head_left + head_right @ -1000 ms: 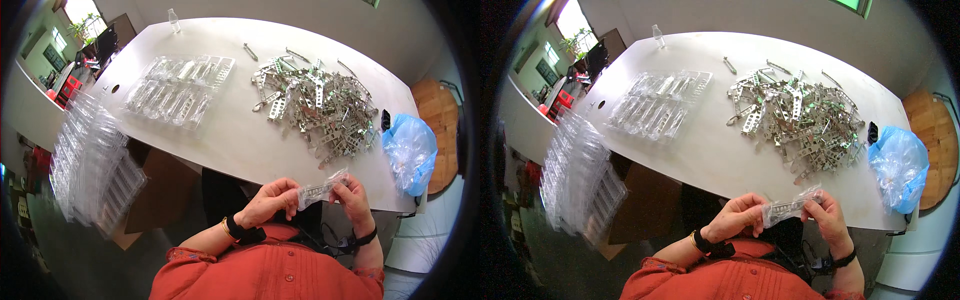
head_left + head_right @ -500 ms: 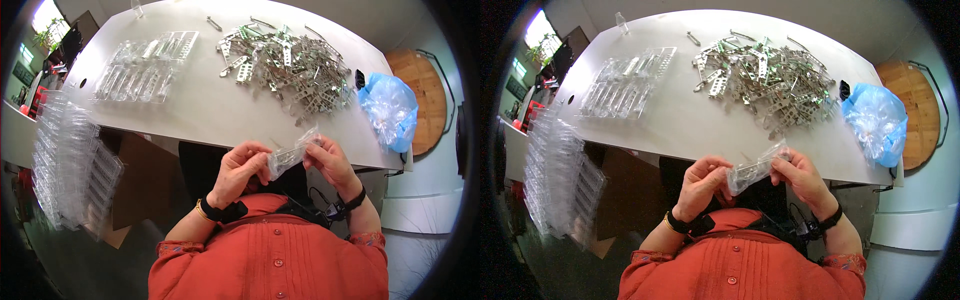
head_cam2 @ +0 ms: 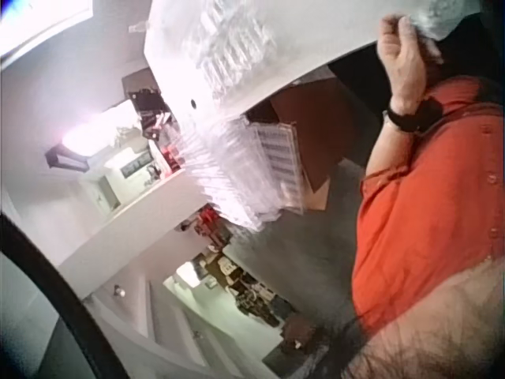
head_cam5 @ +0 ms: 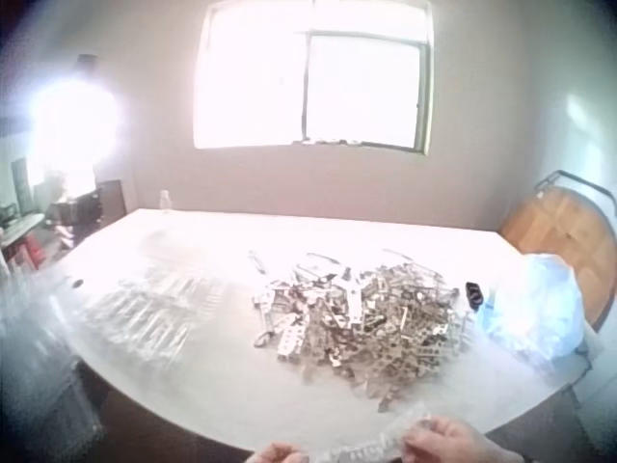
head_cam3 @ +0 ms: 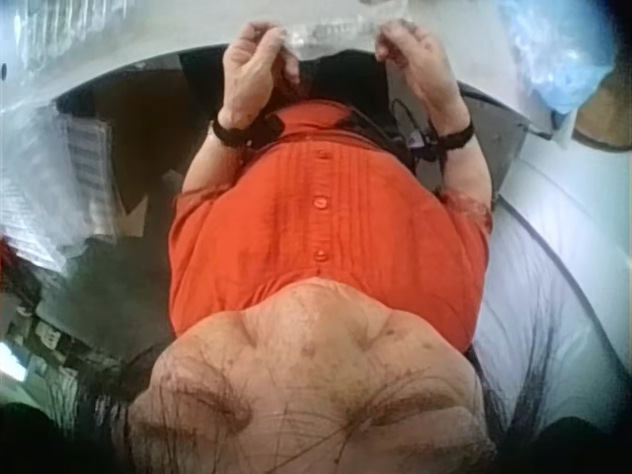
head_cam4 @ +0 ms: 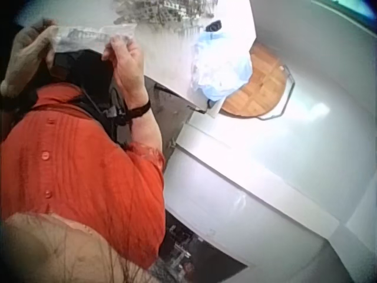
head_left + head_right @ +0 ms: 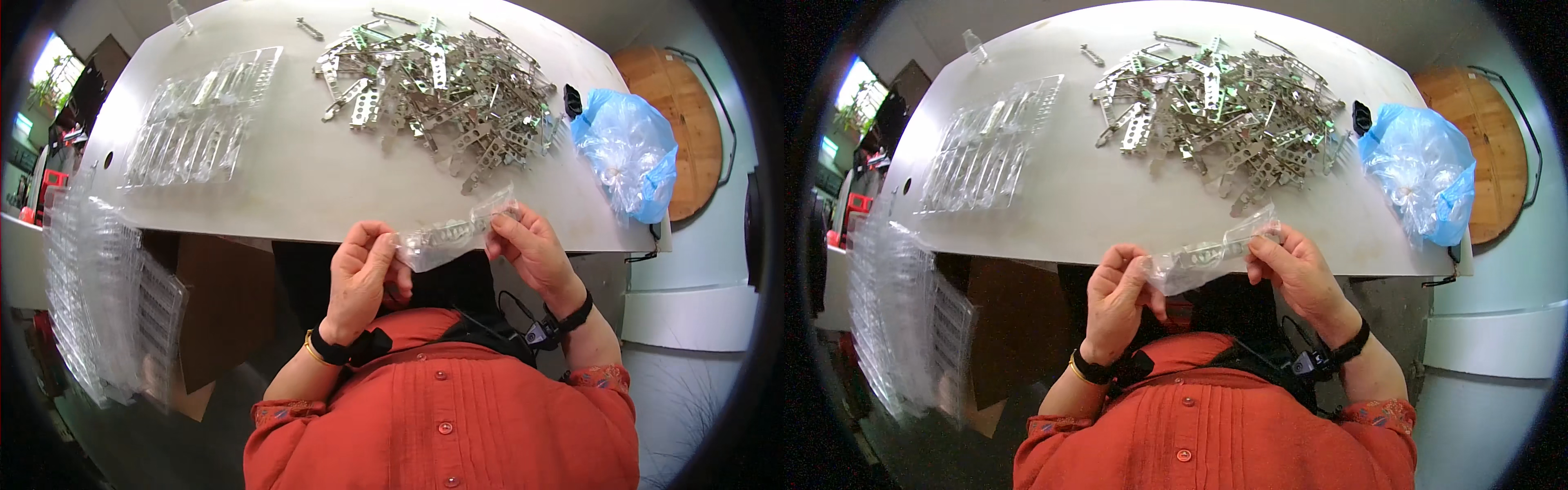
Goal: Putting metal brackets into small plastic bags and organizing them into trays.
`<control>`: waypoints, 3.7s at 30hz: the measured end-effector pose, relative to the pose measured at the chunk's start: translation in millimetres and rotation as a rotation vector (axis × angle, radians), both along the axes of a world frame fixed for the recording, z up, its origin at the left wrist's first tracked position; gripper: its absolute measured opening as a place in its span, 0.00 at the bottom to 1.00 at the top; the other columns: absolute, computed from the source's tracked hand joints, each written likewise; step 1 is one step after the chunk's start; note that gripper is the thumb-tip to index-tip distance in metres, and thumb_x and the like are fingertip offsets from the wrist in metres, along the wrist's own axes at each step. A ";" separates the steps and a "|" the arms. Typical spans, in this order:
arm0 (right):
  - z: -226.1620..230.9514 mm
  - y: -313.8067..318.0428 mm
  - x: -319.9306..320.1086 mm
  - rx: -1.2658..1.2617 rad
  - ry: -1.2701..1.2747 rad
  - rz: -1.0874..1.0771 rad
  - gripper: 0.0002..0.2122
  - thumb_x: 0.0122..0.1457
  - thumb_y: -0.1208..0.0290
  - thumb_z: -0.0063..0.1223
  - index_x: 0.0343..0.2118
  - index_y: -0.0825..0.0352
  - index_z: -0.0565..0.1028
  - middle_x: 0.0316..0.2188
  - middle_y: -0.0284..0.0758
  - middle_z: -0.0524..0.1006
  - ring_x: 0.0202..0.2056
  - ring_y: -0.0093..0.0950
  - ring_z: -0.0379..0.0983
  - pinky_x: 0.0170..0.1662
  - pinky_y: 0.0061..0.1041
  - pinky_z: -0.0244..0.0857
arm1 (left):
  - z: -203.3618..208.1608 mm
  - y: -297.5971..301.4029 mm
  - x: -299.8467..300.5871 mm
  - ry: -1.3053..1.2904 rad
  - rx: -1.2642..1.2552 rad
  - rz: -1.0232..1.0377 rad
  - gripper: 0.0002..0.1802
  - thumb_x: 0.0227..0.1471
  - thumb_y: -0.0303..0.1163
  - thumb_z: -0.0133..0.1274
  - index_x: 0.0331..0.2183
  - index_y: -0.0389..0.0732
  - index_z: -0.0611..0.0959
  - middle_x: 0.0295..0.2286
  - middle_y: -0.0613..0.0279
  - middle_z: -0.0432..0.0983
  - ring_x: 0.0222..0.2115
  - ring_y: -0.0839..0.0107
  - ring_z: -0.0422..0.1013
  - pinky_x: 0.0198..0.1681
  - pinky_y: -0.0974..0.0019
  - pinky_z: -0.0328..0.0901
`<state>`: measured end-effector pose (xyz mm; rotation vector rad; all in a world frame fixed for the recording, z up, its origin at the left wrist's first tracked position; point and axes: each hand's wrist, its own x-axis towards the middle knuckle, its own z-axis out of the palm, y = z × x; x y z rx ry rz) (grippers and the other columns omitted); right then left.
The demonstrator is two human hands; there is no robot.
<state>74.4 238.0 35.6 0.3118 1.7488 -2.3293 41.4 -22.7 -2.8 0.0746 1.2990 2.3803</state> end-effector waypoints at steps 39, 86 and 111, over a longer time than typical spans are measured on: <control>-15.3 -3.7 -17.6 0.129 0.051 0.013 0.08 0.67 0.67 0.51 0.43 0.65 0.73 0.30 0.25 0.74 0.29 0.14 0.70 0.36 0.16 0.66 | 11.0 13.2 -15.9 0.000 -0.308 -0.057 0.09 0.63 0.30 0.53 0.38 0.32 0.78 0.24 0.61 0.77 0.21 0.75 0.73 0.26 0.72 0.70; -20.0 1.3 -16.6 -0.070 -0.144 -0.019 0.15 0.70 0.61 0.45 0.44 0.72 0.74 0.35 0.41 0.81 0.32 0.26 0.81 0.36 0.24 0.77 | 3.3 3.5 -26.3 -0.361 0.259 -0.071 0.08 0.62 0.21 0.38 0.38 0.33 0.74 0.43 0.46 0.76 0.50 0.41 0.72 0.50 0.50 0.74; -13.9 8.5 -19.3 0.057 -0.138 0.189 0.16 0.70 0.61 0.44 0.47 0.70 0.75 0.37 0.36 0.82 0.35 0.23 0.79 0.38 0.21 0.73 | 5.9 9.9 -23.3 -0.318 0.346 -0.088 0.07 0.60 0.20 0.39 0.39 0.32 0.72 0.47 0.39 0.73 0.52 0.41 0.71 0.51 0.51 0.75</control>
